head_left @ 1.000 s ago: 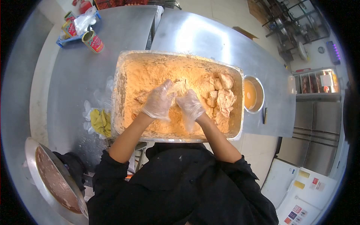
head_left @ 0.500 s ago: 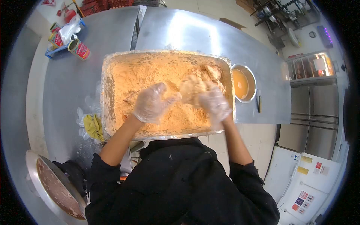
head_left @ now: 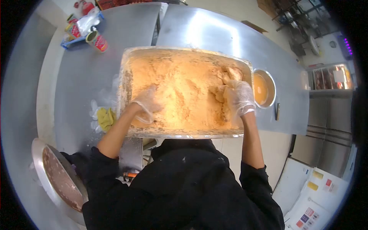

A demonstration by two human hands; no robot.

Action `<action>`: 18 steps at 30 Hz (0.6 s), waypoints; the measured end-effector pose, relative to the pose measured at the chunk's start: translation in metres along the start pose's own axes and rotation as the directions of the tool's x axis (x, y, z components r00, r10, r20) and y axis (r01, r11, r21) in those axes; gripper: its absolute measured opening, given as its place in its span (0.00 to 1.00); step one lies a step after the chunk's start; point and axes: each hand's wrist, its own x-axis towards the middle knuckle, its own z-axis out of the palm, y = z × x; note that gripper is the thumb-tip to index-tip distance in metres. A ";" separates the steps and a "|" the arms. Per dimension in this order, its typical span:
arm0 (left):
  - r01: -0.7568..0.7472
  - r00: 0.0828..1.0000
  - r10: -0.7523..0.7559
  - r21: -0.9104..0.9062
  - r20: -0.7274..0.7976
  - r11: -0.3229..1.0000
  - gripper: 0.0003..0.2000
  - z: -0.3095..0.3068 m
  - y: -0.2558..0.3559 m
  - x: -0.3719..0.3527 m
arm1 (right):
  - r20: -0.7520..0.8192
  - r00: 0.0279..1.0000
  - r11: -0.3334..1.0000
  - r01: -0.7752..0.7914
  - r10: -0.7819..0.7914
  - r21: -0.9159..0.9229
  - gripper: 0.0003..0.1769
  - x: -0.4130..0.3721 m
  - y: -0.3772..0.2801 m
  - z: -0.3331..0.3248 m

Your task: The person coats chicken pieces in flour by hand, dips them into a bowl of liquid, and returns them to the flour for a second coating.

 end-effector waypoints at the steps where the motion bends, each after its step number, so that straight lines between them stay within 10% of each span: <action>1: 0.022 1.000 -0.023 -0.073 -0.011 0.997 0.50 0.003 0.003 -0.002 | 0.112 0.994 0.997 -0.009 0.000 0.078 0.18 -0.002 -0.014 0.012; 5: -0.071 0.982 0.042 -0.152 -0.182 0.986 0.43 0.002 0.040 -0.009 | 0.442 0.892 0.720 -0.243 -0.097 0.650 0.22 -0.004 -0.042 0.074; 9: -0.351 0.895 0.239 -0.263 -0.376 0.899 0.39 0.013 0.070 -0.027 | 0.400 0.915 0.627 -0.284 -0.049 0.726 0.27 0.002 -0.059 0.127; 11: -0.431 0.867 0.273 -0.353 -0.417 0.831 0.39 0.013 0.080 -0.032 | 0.454 0.889 0.362 -0.441 0.054 0.821 0.27 -0.001 -0.071 0.107; 14: -0.488 0.821 0.292 -0.335 -0.491 0.806 0.36 0.008 0.082 -0.036 | 0.170 0.985 0.625 -0.113 -0.032 0.772 0.25 -0.009 -0.085 0.083; 15: -0.502 0.783 0.362 -0.169 -0.506 0.848 0.35 0.002 0.071 -0.037 | 0.202 0.979 0.650 -0.136 -0.027 0.747 0.25 -0.010 -0.085 0.079; 18: -0.338 0.916 0.190 -0.428 -0.353 0.838 0.31 0.002 0.067 -0.028 | 0.219 0.975 0.583 -0.151 -0.047 0.798 0.22 -0.014 -0.079 0.080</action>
